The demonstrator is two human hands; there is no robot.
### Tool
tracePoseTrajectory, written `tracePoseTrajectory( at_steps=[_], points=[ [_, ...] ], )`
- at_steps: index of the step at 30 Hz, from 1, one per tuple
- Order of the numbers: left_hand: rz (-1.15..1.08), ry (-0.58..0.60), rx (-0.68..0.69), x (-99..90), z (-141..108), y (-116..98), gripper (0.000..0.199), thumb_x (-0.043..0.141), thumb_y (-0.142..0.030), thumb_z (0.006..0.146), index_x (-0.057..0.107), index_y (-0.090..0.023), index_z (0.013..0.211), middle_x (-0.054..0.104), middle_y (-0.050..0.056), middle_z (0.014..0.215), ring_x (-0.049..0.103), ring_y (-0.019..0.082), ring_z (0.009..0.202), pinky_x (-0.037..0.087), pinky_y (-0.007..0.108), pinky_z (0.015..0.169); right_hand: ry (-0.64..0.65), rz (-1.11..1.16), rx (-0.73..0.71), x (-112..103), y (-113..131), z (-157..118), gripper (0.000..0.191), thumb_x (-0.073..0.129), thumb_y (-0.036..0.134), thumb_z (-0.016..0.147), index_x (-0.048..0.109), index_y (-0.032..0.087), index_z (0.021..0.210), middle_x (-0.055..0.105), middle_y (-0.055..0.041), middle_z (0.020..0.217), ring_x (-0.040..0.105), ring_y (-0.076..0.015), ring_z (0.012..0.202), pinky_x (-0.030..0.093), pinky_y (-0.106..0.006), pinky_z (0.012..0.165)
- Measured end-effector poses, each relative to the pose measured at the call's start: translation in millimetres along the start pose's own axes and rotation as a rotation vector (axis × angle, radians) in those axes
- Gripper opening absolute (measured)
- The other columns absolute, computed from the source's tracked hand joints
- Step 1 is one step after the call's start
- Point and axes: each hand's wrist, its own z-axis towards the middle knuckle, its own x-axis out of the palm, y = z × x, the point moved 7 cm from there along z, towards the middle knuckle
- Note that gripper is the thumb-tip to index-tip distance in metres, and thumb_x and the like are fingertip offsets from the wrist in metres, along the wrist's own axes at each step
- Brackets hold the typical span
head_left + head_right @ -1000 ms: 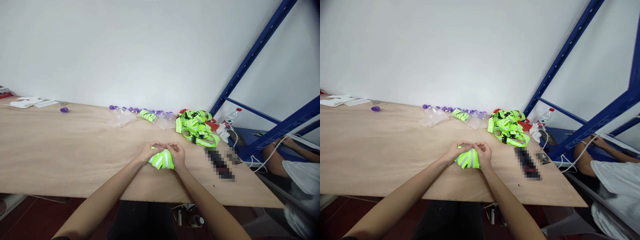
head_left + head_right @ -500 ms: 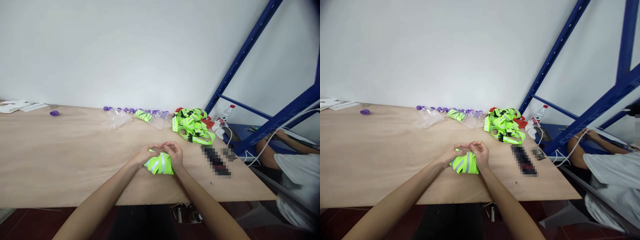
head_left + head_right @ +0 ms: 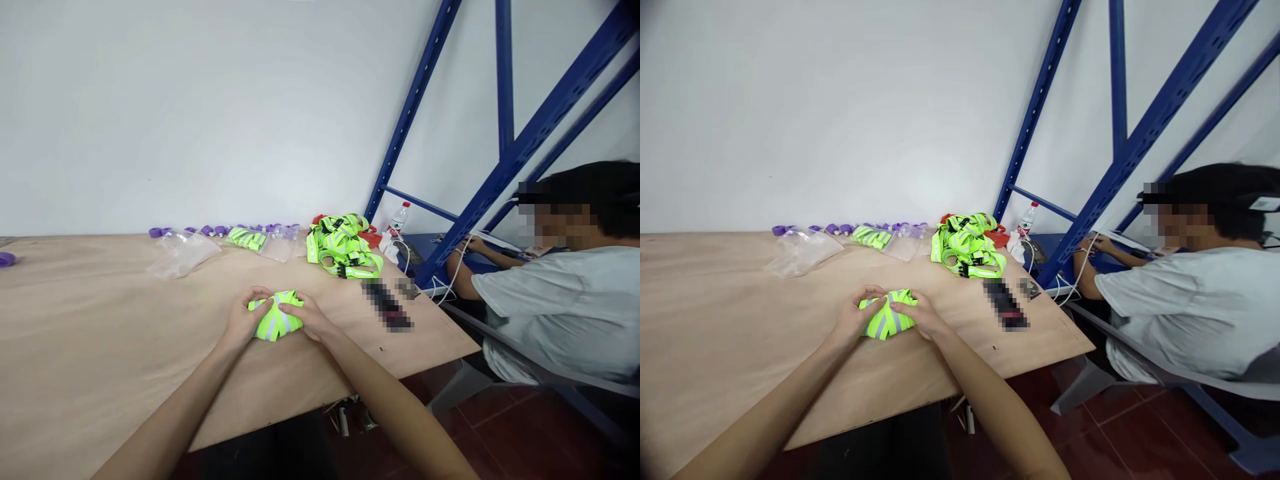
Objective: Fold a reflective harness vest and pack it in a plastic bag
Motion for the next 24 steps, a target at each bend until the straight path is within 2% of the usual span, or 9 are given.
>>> tracePoseTrajectory(
  at_steps=[3,9,11,17,24],
  points=[
    [0.052,-0.033,0.098,-1.2,2,-4,0.038,0.070,-0.053,0.074,0.065,-0.019,0.091,0.072,0.007,0.099,0.065,0.025,0.095,0.052,0.037,0.088,-0.032,0.019,-0.037,0,1,2,0.051,0.093,0.040,0.054,0.069,0.017,0.092,0.072,-0.0024,0.090,0.066,-0.0181,0.077,0.052,-0.028,0.071],
    [0.049,-0.066,0.145,-3.1,13,-1,0.041,0.072,-0.054,0.072,0.065,-0.019,0.091,0.070,0.012,0.116,0.063,0.029,0.111,0.048,0.044,0.099,-0.107,-0.008,-0.098,-6,1,14,0.043,0.091,0.037,0.054,0.067,0.017,0.084,0.068,0.0010,0.081,0.061,-0.0152,0.072,0.050,-0.026,0.068],
    [0.048,-0.068,0.145,-4.5,17,0,0.042,0.072,-0.055,0.072,0.066,-0.018,0.090,0.069,0.014,0.120,0.061,0.032,0.116,0.046,0.046,0.102,-0.069,0.019,-0.058,-6,0,22,0.047,0.092,0.036,0.052,0.066,0.017,0.086,0.068,0.0011,0.083,0.062,-0.0149,0.072,0.050,-0.026,0.069],
    [0.058,-0.063,0.189,-4.0,33,-4,0.035,0.071,-0.049,0.075,0.066,-0.019,0.091,0.065,0.014,0.129,0.057,0.034,0.125,0.042,0.048,0.105,0.159,0.140,0.169,-3,-4,42,0.060,0.096,0.034,0.049,0.065,0.017,0.098,0.070,-0.0016,0.086,0.065,-0.0181,0.074,0.053,-0.030,0.072],
    [0.062,-0.047,0.269,6.0,52,-2,0.028,0.067,-0.045,0.080,0.067,-0.019,0.088,0.069,0.012,0.116,0.063,0.031,0.115,0.045,0.044,0.101,0.129,0.168,0.104,-14,3,58,0.056,0.095,0.029,0.050,0.066,0.017,0.096,0.070,-0.0021,0.089,0.065,-0.0181,0.076,0.052,-0.028,0.071]
  ],
)
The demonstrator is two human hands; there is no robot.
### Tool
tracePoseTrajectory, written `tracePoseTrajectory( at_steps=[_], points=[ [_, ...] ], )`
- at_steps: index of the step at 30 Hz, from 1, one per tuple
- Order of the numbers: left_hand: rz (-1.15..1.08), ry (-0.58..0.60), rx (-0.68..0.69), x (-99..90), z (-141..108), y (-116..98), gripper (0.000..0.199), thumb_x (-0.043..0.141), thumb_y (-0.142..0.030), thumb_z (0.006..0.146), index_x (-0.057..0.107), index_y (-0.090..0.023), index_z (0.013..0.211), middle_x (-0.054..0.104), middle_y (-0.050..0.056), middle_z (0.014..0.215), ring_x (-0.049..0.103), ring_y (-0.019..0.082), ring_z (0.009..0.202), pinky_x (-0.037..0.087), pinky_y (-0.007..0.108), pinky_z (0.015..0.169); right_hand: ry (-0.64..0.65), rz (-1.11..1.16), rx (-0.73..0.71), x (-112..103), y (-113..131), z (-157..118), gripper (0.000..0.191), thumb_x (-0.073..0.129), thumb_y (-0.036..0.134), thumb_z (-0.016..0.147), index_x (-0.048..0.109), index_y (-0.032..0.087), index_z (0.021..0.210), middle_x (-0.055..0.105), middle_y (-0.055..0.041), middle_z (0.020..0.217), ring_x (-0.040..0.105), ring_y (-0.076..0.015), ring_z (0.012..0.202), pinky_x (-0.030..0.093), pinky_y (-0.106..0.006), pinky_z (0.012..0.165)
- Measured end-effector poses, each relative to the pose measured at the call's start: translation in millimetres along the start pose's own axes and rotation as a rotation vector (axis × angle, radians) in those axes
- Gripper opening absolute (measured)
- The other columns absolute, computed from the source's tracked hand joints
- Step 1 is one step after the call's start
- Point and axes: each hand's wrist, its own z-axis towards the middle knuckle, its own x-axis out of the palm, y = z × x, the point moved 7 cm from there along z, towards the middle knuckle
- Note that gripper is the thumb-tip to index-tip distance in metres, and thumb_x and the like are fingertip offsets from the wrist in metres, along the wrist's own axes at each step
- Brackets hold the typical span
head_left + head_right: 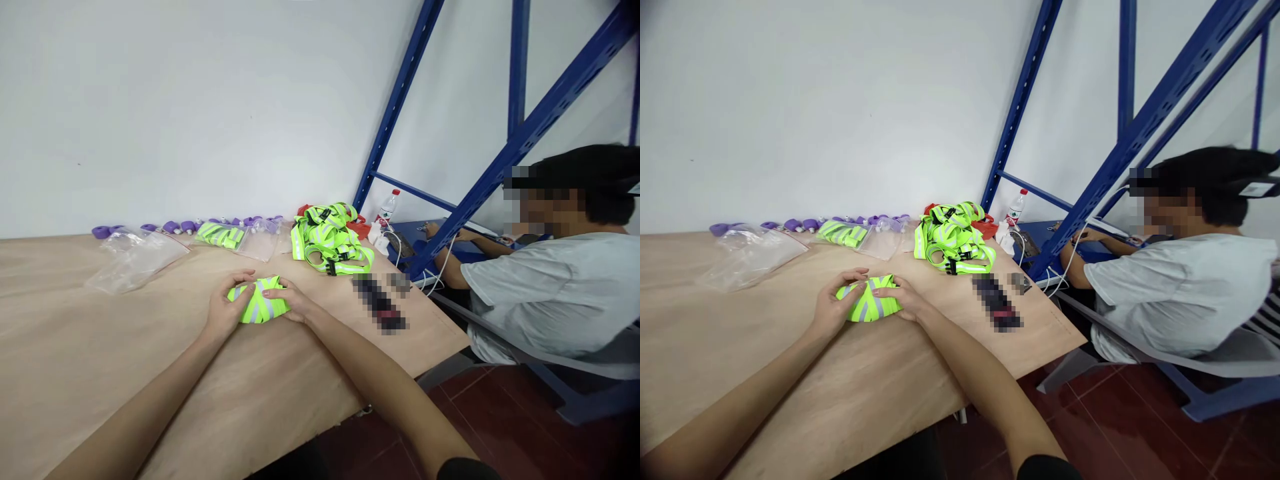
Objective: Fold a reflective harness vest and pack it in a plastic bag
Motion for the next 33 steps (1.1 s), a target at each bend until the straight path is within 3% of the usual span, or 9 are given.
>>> tracePoseTrajectory(
  at_steps=[4,9,15,20,28,33],
  points=[
    [-0.005,0.042,-0.003,6.1,6,7,0.031,0.063,-0.046,0.084,0.065,-0.018,0.098,0.069,0.011,0.112,0.065,0.028,0.107,0.047,0.042,0.098,-0.054,-0.046,-0.051,-6,9,0,0.052,0.094,0.027,0.049,0.064,0.018,0.091,0.068,-0.0007,0.087,0.062,-0.0166,0.075,0.050,-0.027,0.069],
    [0.043,0.055,-0.114,10.7,9,18,0.039,0.057,-0.052,0.087,0.058,-0.019,0.109,0.070,0.009,0.110,0.064,0.026,0.104,0.049,0.039,0.092,-0.102,-0.128,-0.155,-15,20,-2,0.046,0.091,0.027,0.052,0.064,0.018,0.090,0.065,0.0008,0.084,0.058,-0.0149,0.072,0.048,-0.025,0.066],
    [0.276,0.018,-0.221,6.1,6,24,0.038,0.054,-0.057,0.087,0.054,-0.022,0.102,0.067,0.003,0.097,0.062,0.022,0.085,0.048,0.032,0.074,-0.168,-0.176,-0.223,-25,21,-1,0.043,0.088,0.028,0.054,0.064,0.019,0.089,0.062,0.0023,0.082,0.055,-0.0148,0.072,0.046,-0.025,0.066],
    [0.284,0.070,-0.269,7.5,5,22,0.041,0.056,-0.061,0.085,0.060,-0.020,0.086,0.067,0.001,0.078,0.060,0.020,0.073,0.044,0.030,0.065,-0.185,-0.191,-0.203,-24,22,-5,0.042,0.088,0.027,0.054,0.064,0.020,0.088,0.061,0.0021,0.081,0.056,-0.0158,0.072,0.046,-0.026,0.066],
    [-0.006,0.124,-0.255,10.9,7,19,0.039,0.068,-0.054,0.076,0.069,-0.017,0.086,0.071,0.004,0.083,0.063,0.021,0.076,0.049,0.030,0.068,-0.122,-0.202,-0.128,-20,21,-6,0.045,0.089,0.028,0.055,0.064,0.020,0.091,0.062,0.0021,0.081,0.057,-0.0155,0.071,0.047,-0.025,0.063],
    [-0.064,0.081,-0.119,12.9,8,8,0.030,0.065,-0.044,0.080,0.066,-0.019,0.096,0.073,0.006,0.099,0.066,0.023,0.096,0.051,0.034,0.087,-0.143,-0.193,-0.110,-22,19,-5,0.046,0.088,0.025,0.052,0.064,0.020,0.092,0.063,0.0014,0.084,0.058,-0.0169,0.074,0.047,-0.026,0.065]
  ],
)
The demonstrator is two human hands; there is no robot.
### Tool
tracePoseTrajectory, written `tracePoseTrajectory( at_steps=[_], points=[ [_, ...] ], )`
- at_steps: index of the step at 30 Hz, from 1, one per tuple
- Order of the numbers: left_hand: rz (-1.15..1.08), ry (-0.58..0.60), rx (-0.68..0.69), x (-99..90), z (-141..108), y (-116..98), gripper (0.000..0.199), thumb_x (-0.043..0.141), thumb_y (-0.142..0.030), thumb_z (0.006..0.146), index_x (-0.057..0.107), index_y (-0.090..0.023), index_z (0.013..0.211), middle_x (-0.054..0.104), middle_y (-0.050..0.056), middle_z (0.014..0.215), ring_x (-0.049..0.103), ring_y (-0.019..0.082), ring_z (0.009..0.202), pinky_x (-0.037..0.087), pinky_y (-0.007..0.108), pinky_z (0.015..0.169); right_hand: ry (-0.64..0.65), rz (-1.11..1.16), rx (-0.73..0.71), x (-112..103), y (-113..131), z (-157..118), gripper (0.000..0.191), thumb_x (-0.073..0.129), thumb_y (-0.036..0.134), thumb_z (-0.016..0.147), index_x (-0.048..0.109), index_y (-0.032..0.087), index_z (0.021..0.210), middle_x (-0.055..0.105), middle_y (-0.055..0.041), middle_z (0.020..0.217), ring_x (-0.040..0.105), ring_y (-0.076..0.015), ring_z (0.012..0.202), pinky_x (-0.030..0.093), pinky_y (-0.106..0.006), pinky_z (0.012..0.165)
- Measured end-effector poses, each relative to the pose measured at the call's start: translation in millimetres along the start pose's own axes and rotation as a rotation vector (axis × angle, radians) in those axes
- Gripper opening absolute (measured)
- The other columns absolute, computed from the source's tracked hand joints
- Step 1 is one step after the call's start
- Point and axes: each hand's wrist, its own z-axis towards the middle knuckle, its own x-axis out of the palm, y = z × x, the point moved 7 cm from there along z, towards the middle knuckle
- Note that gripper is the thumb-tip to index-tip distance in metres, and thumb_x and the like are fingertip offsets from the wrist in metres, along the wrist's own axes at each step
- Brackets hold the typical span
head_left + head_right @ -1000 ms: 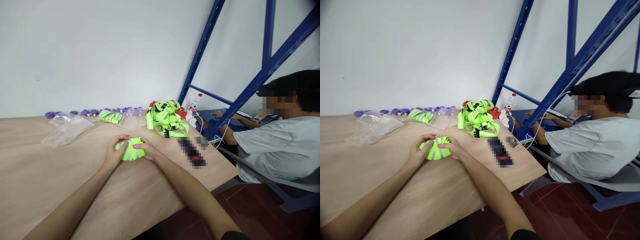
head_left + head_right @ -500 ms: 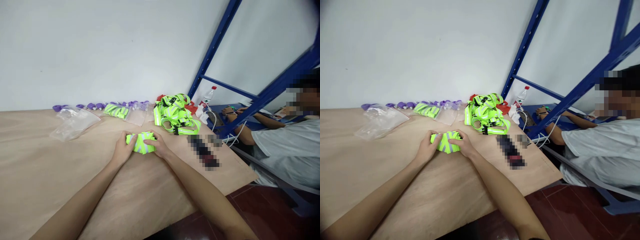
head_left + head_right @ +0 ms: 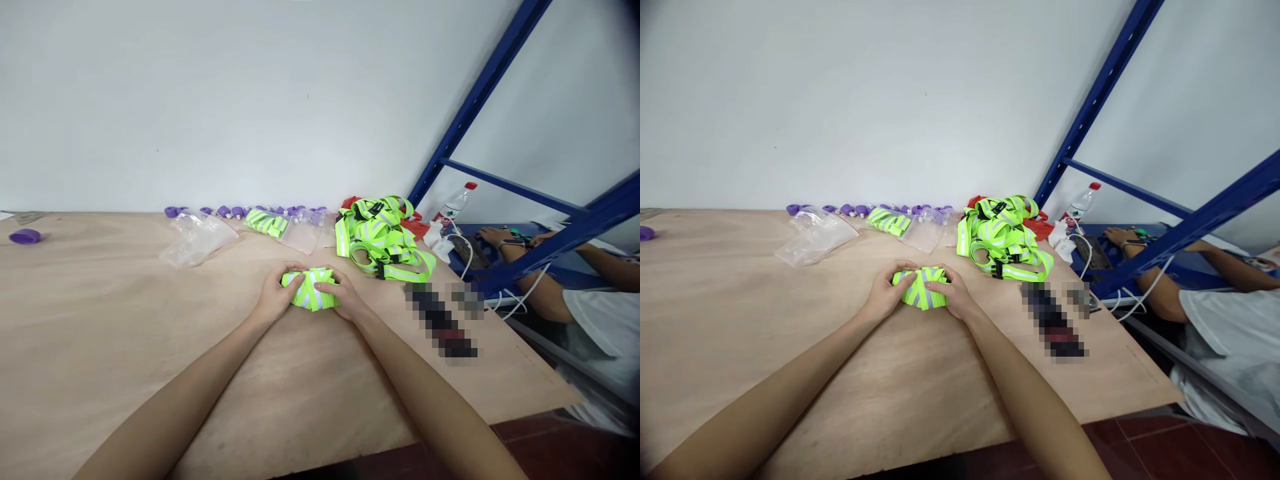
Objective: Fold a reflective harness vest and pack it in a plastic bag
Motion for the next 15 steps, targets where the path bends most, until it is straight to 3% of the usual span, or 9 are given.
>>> tracePoseTrajectory(
  at_steps=[6,10,15],
  points=[
    [0.033,-0.043,0.107,2.1,-5,-6,0.016,0.060,-0.036,0.085,0.059,-0.021,0.092,0.068,0.005,0.094,0.065,0.021,0.092,0.050,0.035,0.088,-0.023,-0.091,-0.014,-4,-1,3,0.043,0.086,0.029,0.056,0.064,0.019,0.092,0.064,0.0001,0.084,0.058,-0.0186,0.076,0.046,-0.027,0.067],
    [0.038,-0.056,0.194,0.8,-6,-9,0.011,0.060,-0.030,0.085,0.059,-0.021,0.091,0.067,0.009,0.106,0.062,0.024,0.109,0.047,0.038,0.098,-0.046,-0.138,-0.047,-6,-1,3,0.043,0.085,0.032,0.057,0.064,0.019,0.093,0.063,-0.0004,0.085,0.057,-0.0189,0.078,0.046,-0.027,0.068],
    [-0.032,-0.057,0.048,-2.8,-1,9,0.044,0.070,-0.033,0.081,0.052,-0.022,0.120,0.061,0.012,0.129,0.062,0.025,0.113,0.048,0.039,0.097,-0.107,-0.181,-0.106,-10,1,2,0.039,0.085,0.033,0.059,0.065,0.019,0.090,0.062,0.0006,0.083,0.056,-0.0186,0.077,0.045,-0.027,0.067]
  ],
)
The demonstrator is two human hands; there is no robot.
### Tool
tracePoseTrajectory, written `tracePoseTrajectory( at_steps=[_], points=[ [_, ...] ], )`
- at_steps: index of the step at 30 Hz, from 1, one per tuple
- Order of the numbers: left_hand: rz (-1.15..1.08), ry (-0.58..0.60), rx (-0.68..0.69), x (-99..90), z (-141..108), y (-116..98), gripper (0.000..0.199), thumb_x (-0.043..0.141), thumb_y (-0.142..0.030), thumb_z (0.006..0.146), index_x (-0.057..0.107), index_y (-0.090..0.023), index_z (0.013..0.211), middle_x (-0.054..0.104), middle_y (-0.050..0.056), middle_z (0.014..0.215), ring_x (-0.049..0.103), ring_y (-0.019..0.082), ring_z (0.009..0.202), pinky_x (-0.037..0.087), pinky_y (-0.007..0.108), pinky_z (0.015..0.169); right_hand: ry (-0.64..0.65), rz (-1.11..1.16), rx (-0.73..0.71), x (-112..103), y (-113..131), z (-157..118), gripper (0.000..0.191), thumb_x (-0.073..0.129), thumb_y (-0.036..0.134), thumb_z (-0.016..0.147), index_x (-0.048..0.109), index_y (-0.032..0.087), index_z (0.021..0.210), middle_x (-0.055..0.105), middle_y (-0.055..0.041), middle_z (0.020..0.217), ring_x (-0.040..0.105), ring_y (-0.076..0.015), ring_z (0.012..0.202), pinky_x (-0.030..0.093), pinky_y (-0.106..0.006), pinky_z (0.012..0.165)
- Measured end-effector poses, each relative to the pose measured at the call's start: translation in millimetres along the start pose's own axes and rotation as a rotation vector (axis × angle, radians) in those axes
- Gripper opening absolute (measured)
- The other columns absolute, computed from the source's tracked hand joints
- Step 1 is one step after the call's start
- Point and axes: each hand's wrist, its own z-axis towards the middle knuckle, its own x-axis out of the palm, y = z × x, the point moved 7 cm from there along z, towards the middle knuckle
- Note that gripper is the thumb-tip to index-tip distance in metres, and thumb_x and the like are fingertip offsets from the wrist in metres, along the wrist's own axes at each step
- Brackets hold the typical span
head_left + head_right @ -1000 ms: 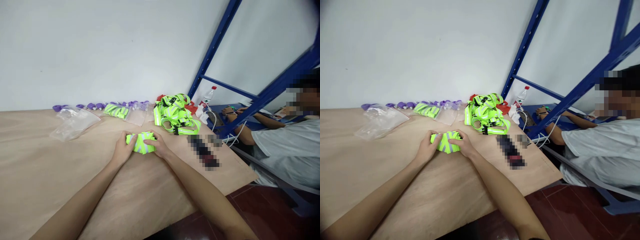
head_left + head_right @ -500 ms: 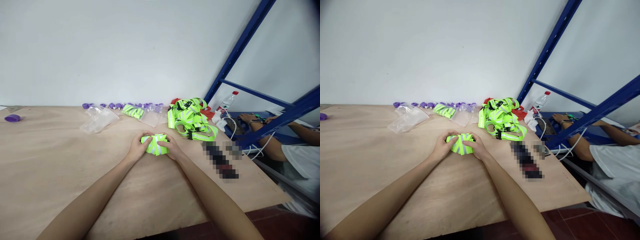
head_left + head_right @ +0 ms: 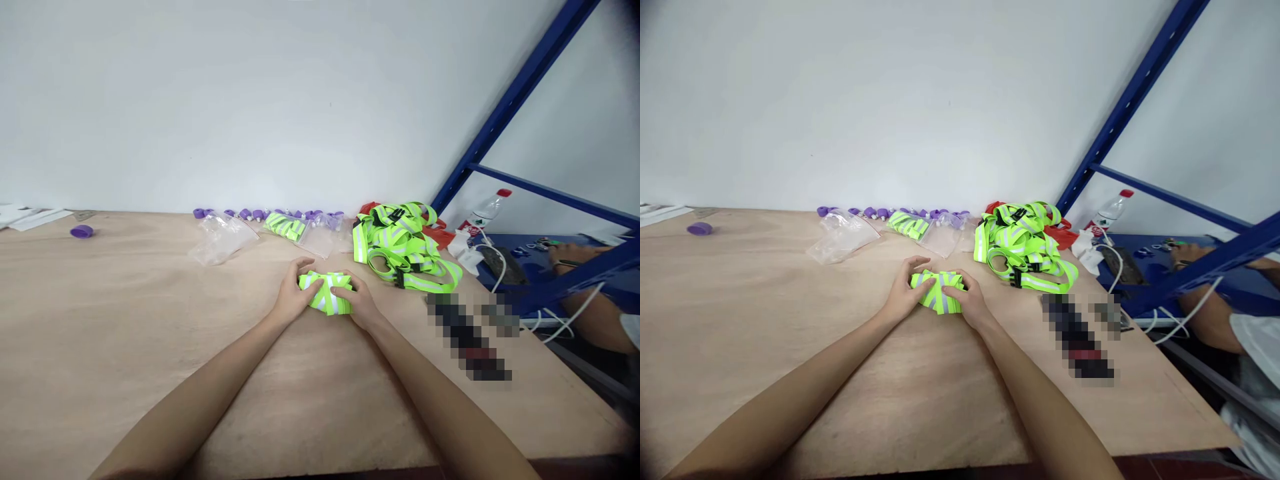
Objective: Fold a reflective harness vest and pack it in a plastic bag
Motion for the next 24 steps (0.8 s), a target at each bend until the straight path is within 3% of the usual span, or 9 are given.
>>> tracePoseTrajectory(
  at_steps=[3,7,10,16,21,24],
  points=[
    [-0.030,0.009,-0.115,-0.1,2,12,0.046,0.070,-0.042,0.084,0.050,-0.022,0.120,0.069,0.009,0.111,0.066,0.022,0.100,0.051,0.035,0.085,-0.055,0.031,-0.013,-4,1,-1,0.042,0.085,0.034,0.057,0.066,0.019,0.091,0.064,-0.0005,0.084,0.057,-0.0203,0.078,0.046,-0.029,0.069],
    [-0.032,-0.002,-0.194,-0.1,2,16,0.038,0.071,-0.052,0.081,0.056,-0.020,0.096,0.069,0.002,0.081,0.064,0.018,0.074,0.048,0.028,0.064,-0.069,0.092,0.000,-6,0,-2,0.044,0.086,0.035,0.056,0.066,0.019,0.092,0.065,-0.0014,0.084,0.059,-0.0208,0.075,0.048,-0.032,0.070],
    [-0.055,-0.002,-0.205,-0.1,3,16,0.038,0.074,-0.052,0.078,0.062,-0.018,0.087,0.070,0.004,0.082,0.064,0.019,0.076,0.049,0.029,0.066,-0.055,0.110,0.006,-6,-1,-3,0.045,0.086,0.034,0.057,0.065,0.020,0.094,0.066,-0.0015,0.086,0.060,-0.0216,0.075,0.049,-0.032,0.070],
    [-0.127,0.047,-0.164,3.7,6,17,0.038,0.075,-0.051,0.074,0.071,-0.017,0.090,0.073,0.006,0.091,0.065,0.021,0.081,0.051,0.032,0.072,-0.003,0.090,-0.004,-4,-1,-3,0.045,0.088,0.033,0.059,0.064,0.022,0.095,0.067,-0.0008,0.088,0.061,-0.0210,0.077,0.049,-0.031,0.069],
    [-0.145,0.014,-0.073,4.0,6,12,0.032,0.072,-0.044,0.076,0.063,-0.019,0.095,0.070,0.003,0.087,0.063,0.019,0.080,0.049,0.030,0.071,0.061,0.109,-0.025,2,3,-2,0.051,0.088,0.033,0.060,0.065,0.023,0.104,0.066,-0.0056,0.123,0.063,-0.0270,0.102,0.052,-0.035,0.082],
    [-0.131,0.014,-0.034,3.4,6,8,0.030,0.070,-0.042,0.079,0.061,-0.020,0.097,0.068,0.003,0.090,0.062,0.019,0.084,0.049,0.030,0.075,0.089,0.040,-0.069,4,2,-1,0.063,0.087,0.032,0.063,0.064,0.025,0.121,0.065,-0.0055,0.126,0.062,-0.0266,0.108,0.052,-0.036,0.087]
  ],
)
